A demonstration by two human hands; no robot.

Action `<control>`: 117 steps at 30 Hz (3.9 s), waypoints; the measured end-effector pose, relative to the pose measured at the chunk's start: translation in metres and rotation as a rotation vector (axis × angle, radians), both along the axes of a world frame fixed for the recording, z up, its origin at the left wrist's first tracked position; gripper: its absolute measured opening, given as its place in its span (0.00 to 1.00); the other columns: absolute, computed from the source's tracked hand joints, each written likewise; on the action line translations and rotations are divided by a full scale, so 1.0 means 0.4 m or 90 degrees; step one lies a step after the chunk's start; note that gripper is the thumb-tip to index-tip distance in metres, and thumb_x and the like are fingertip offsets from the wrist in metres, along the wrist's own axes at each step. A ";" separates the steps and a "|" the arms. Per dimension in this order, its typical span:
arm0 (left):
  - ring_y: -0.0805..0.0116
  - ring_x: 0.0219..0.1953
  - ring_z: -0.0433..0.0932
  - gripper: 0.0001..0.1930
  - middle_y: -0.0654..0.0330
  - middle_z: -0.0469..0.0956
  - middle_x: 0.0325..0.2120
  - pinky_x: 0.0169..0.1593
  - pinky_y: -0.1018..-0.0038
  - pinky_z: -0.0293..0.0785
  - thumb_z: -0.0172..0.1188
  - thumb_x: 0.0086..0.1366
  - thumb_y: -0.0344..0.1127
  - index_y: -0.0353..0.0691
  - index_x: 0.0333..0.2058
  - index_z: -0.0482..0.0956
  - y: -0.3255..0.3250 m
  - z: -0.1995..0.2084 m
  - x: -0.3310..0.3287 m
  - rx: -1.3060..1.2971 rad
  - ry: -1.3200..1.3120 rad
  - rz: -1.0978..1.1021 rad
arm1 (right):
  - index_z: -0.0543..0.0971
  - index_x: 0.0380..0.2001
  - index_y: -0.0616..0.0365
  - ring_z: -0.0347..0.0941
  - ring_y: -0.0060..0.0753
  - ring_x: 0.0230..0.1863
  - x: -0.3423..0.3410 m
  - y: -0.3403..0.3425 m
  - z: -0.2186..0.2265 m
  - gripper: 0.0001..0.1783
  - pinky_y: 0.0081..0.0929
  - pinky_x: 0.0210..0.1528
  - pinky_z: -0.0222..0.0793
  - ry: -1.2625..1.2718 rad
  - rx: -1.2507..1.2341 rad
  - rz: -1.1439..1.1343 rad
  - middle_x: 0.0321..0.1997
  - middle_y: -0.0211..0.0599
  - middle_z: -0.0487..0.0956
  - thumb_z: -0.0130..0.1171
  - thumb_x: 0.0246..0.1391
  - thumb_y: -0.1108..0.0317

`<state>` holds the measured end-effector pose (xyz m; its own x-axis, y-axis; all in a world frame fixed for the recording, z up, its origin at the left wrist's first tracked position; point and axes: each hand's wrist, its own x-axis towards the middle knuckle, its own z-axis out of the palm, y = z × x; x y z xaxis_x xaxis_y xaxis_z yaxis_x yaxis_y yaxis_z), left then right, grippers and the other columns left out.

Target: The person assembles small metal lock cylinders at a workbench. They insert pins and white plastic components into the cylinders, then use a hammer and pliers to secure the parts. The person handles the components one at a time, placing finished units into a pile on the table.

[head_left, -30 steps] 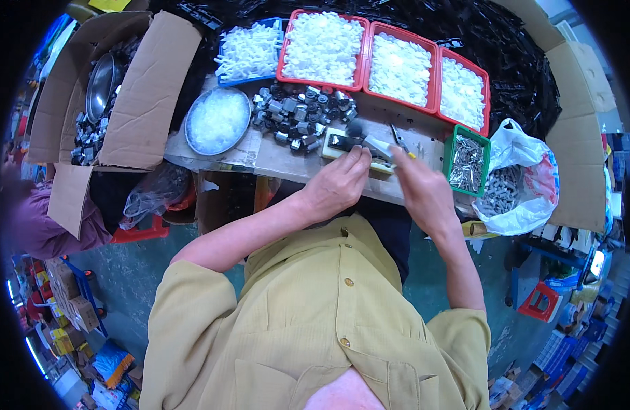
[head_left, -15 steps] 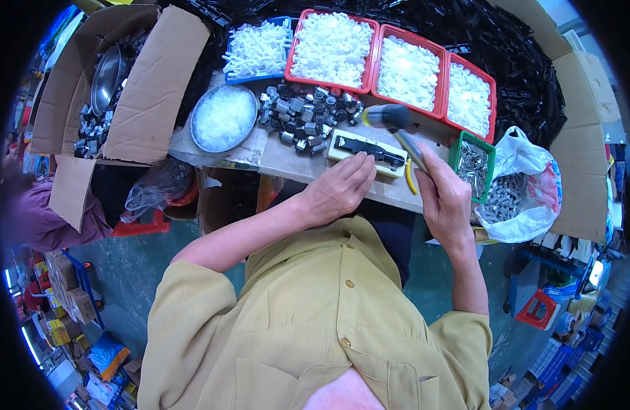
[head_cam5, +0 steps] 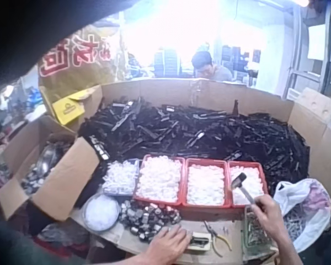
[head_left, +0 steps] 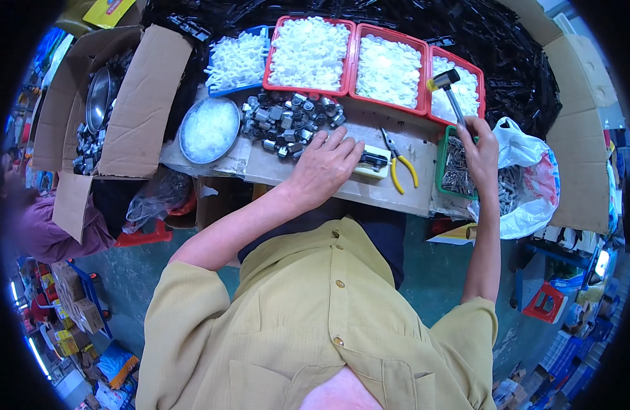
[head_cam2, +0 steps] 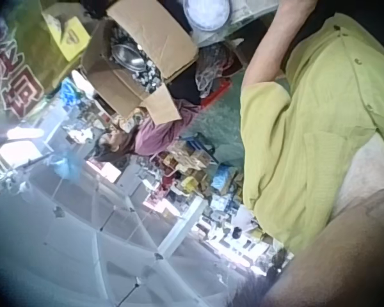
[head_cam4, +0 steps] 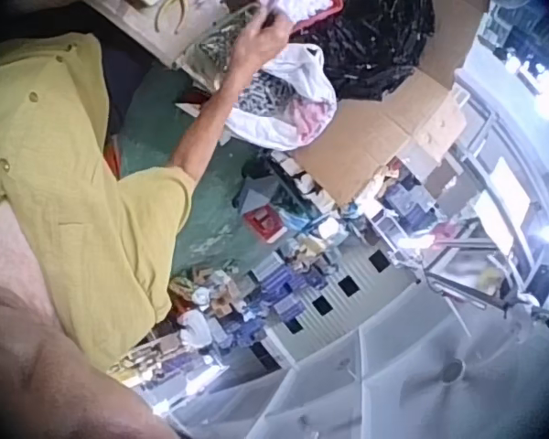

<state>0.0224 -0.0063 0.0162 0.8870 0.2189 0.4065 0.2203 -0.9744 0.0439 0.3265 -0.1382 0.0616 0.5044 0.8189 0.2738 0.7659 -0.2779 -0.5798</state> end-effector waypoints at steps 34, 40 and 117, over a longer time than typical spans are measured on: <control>0.50 0.33 0.79 0.17 0.45 0.78 0.34 0.39 0.64 0.74 0.56 0.62 0.26 0.28 0.49 0.73 -0.015 0.077 -0.015 -0.565 -0.199 0.054 | 0.79 0.31 0.64 0.71 0.47 0.46 -0.302 -0.051 -0.066 0.10 0.43 0.43 0.68 -0.200 -0.106 0.051 0.41 0.44 0.75 0.58 0.40 0.81; 0.45 0.38 0.80 0.15 0.44 0.79 0.38 0.42 0.61 0.75 0.57 0.68 0.33 0.29 0.49 0.74 -0.037 0.082 0.006 -0.542 -0.146 0.067 | 0.81 0.39 0.67 0.72 0.50 0.59 -0.333 -0.077 -0.023 0.20 0.43 0.58 0.64 0.140 0.001 0.120 0.58 0.49 0.76 0.47 0.42 0.84; 0.48 0.65 0.66 0.39 0.44 0.69 0.61 0.66 0.56 0.62 0.64 0.63 0.47 0.52 0.70 0.59 -0.627 0.584 1.408 -0.155 0.034 -0.528 | 0.72 0.56 0.61 0.76 0.47 0.48 0.409 -0.685 -0.027 0.24 0.38 0.50 0.72 -0.043 0.608 -0.334 0.51 0.47 0.76 0.59 0.54 0.77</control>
<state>0.5857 -0.2569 0.2497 0.8152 -0.4325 0.3852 -0.5503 -0.7858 0.2824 0.4900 -0.4123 0.0506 0.6887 -0.0578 0.7228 0.7220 -0.0370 -0.6909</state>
